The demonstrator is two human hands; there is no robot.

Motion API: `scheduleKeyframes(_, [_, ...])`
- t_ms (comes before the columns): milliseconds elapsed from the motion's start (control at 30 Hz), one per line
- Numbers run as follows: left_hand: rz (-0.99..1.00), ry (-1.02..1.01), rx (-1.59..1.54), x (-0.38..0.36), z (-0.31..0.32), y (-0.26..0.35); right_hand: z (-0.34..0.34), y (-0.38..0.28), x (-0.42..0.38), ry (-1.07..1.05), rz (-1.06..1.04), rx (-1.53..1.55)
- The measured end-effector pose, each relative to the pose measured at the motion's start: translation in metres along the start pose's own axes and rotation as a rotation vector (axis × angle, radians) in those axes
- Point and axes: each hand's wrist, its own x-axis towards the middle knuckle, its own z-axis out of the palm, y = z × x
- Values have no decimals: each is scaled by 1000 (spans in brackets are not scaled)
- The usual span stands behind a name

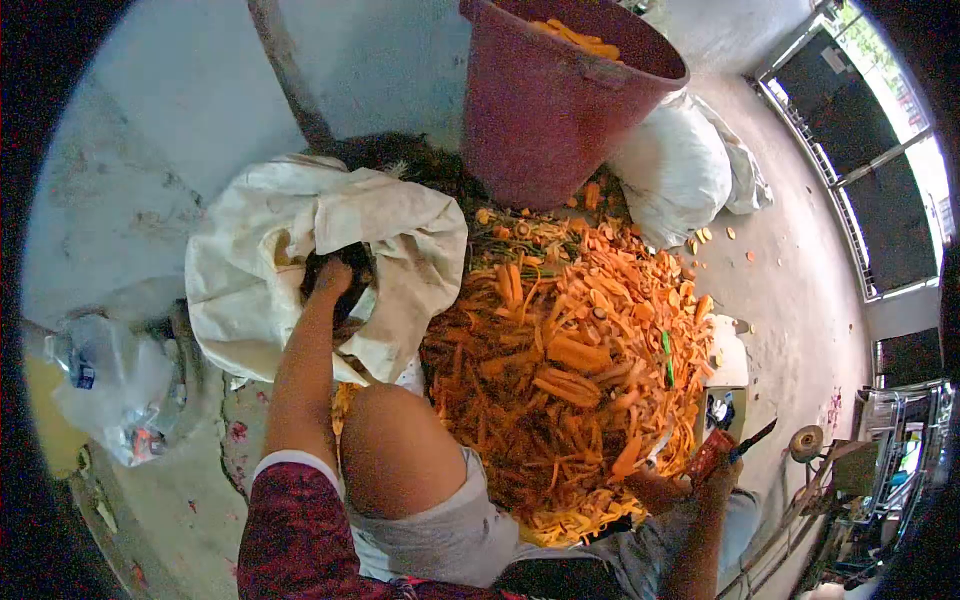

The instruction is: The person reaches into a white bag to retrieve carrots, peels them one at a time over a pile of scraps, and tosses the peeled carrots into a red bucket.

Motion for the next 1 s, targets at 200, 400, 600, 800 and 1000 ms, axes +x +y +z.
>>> scheduleKeyframes(200, [-238, -80, 54, 34, 19, -4, 37, -24, -10, 35, -51, -177])
scheduleKeyframes(400, [-315, -59, 46, 47, 28, 1, 53, -35, -14, 11, 4, -355])
scheduleKeyframes(600, [-365, -46, 6, 53, 29, 4, 68, -44, -22, -95, 61, -249])
scheduleKeyframes(800, [-464, -135, -299, 21, 22, 11, 59, -40, -19, -83, 44, -217])
scheduleKeyframes(1000, [-631, -296, -1763, -62, -16, 24, 42, -27, -9, -120, -1, 4])
